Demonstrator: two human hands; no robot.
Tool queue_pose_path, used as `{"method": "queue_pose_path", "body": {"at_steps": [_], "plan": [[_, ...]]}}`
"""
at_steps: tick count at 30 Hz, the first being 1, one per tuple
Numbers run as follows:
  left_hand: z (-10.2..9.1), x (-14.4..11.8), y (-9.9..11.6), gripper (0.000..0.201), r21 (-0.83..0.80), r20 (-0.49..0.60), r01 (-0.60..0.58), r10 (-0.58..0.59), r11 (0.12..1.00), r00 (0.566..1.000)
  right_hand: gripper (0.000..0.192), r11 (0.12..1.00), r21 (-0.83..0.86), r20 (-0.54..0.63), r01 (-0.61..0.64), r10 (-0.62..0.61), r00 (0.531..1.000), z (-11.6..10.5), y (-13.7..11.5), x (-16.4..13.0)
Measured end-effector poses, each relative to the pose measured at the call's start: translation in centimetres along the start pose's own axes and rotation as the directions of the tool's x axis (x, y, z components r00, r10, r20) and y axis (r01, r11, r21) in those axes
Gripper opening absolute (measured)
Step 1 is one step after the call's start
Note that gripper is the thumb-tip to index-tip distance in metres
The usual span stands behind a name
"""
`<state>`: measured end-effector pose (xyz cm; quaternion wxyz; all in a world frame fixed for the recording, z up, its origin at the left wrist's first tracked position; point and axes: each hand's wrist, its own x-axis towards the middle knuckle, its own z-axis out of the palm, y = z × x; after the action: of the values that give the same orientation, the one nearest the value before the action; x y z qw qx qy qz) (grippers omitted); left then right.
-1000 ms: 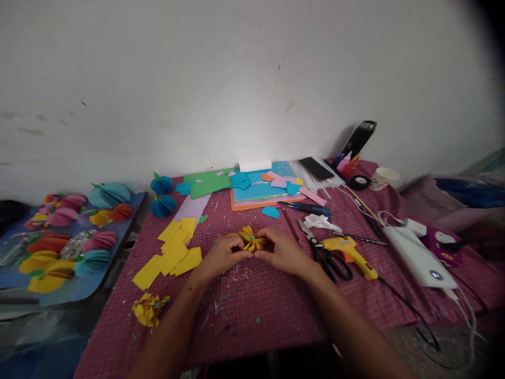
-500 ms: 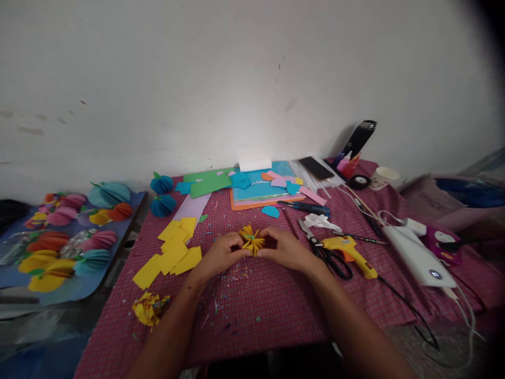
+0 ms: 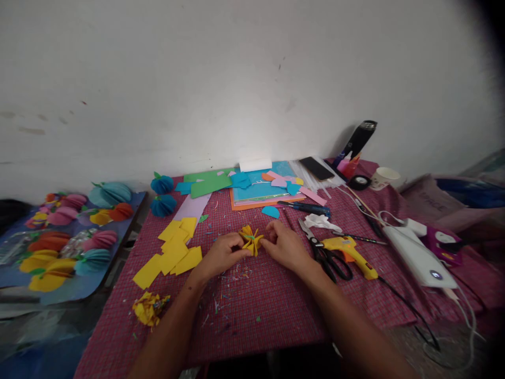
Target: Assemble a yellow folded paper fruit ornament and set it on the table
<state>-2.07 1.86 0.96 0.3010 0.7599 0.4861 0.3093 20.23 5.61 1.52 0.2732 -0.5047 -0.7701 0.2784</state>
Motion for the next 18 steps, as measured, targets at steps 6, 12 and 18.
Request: {"method": "queue_pose_path", "body": {"at_steps": [6,12,18], "plan": [[0.13,-0.06,0.03,0.029,-0.006,-0.003,-0.007,0.007,1.000,1.000,0.013,0.999,-0.001,0.028,0.046,-0.045,0.999,0.68,-0.17,-0.18],[0.23,0.01,0.03,0.029,0.004,0.009,-0.031,0.031,0.999,0.999,0.008,0.991,-0.003,0.048,0.132,-0.132,0.990,0.73,-0.16,-0.14],[0.21,0.05,0.23,0.030,-0.014,0.017,-0.018,0.019,1.000,1.000,0.009,0.988,0.020,0.006,0.153,-0.153,0.988,0.84,-0.38,-0.24]]}}
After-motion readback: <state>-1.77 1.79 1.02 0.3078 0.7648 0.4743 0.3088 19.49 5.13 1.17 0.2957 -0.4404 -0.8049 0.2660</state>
